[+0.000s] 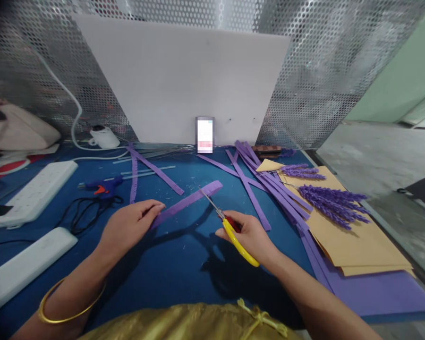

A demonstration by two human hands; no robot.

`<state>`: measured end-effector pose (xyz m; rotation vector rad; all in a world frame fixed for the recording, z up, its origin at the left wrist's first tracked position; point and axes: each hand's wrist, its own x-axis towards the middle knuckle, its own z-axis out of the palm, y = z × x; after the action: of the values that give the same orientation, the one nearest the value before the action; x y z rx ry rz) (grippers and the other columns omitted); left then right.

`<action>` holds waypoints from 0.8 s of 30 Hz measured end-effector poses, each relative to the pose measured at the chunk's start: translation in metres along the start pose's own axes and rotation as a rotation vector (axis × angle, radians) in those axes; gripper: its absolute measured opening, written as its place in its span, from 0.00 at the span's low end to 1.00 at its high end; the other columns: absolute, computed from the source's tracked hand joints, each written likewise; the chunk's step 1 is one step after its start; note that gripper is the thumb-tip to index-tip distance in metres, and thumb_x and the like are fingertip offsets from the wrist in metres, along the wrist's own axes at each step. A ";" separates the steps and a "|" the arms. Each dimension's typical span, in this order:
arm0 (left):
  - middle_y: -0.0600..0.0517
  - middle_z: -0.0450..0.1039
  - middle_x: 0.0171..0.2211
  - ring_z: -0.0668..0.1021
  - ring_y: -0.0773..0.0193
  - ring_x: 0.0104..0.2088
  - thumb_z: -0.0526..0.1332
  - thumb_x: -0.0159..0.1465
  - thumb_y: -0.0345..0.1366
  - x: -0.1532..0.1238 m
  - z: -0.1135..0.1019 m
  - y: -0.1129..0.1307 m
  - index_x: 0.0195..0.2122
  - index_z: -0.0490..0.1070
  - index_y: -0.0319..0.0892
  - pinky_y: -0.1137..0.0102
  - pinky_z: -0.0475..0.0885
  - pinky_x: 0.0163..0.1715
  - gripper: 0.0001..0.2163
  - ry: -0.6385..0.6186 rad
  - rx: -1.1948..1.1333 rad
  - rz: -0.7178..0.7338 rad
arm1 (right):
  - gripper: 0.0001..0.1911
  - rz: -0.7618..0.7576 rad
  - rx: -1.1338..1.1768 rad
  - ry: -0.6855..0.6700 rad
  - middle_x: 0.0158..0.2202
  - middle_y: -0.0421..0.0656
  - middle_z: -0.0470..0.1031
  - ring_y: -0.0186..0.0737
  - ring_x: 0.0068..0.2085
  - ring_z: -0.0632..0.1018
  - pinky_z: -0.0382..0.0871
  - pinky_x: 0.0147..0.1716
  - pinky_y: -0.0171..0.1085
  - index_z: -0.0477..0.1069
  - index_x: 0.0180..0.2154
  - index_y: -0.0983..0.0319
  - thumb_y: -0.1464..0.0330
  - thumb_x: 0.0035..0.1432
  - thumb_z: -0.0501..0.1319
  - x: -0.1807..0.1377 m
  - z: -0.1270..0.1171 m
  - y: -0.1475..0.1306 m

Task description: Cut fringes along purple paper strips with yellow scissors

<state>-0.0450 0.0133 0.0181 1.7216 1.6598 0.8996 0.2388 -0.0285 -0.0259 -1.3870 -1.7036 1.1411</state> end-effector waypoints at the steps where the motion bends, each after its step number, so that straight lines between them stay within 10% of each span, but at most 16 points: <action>1: 0.48 0.82 0.32 0.78 0.52 0.36 0.65 0.59 0.40 -0.003 -0.001 0.003 0.29 0.83 0.50 0.69 0.66 0.34 0.06 0.076 0.059 0.023 | 0.19 0.008 0.008 -0.012 0.26 0.35 0.61 0.34 0.28 0.62 0.59 0.27 0.33 0.76 0.40 0.63 0.55 0.56 0.66 -0.001 0.002 -0.002; 6: 0.51 0.83 0.44 0.78 0.51 0.49 0.63 0.63 0.39 -0.012 0.013 0.019 0.39 0.82 0.51 0.66 0.65 0.52 0.08 -0.024 -0.085 0.109 | 0.17 0.050 0.050 -0.096 0.27 0.36 0.62 0.33 0.28 0.62 0.59 0.27 0.33 0.76 0.40 0.63 0.57 0.55 0.67 -0.009 0.011 -0.008; 14: 0.53 0.78 0.26 0.76 0.66 0.28 0.69 0.58 0.40 -0.010 0.045 0.018 0.33 0.80 0.41 0.73 0.69 0.31 0.08 -0.297 -0.610 -0.342 | 0.20 0.084 -0.029 -0.134 0.31 0.38 0.71 0.36 0.30 0.68 0.63 0.30 0.34 0.78 0.46 0.61 0.58 0.55 0.68 -0.013 0.012 -0.002; 24: 0.53 0.82 0.30 0.79 0.67 0.31 0.68 0.59 0.36 -0.013 0.048 0.005 0.36 0.82 0.43 0.74 0.72 0.36 0.06 -0.072 -0.613 -0.393 | 0.21 0.065 -0.126 -0.140 0.30 0.40 0.75 0.38 0.29 0.72 0.66 0.28 0.33 0.79 0.46 0.60 0.55 0.55 0.68 -0.017 0.012 -0.003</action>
<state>-0.0040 0.0020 -0.0075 0.9655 1.4050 1.0012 0.2303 -0.0477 -0.0273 -1.4788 -1.8691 1.2092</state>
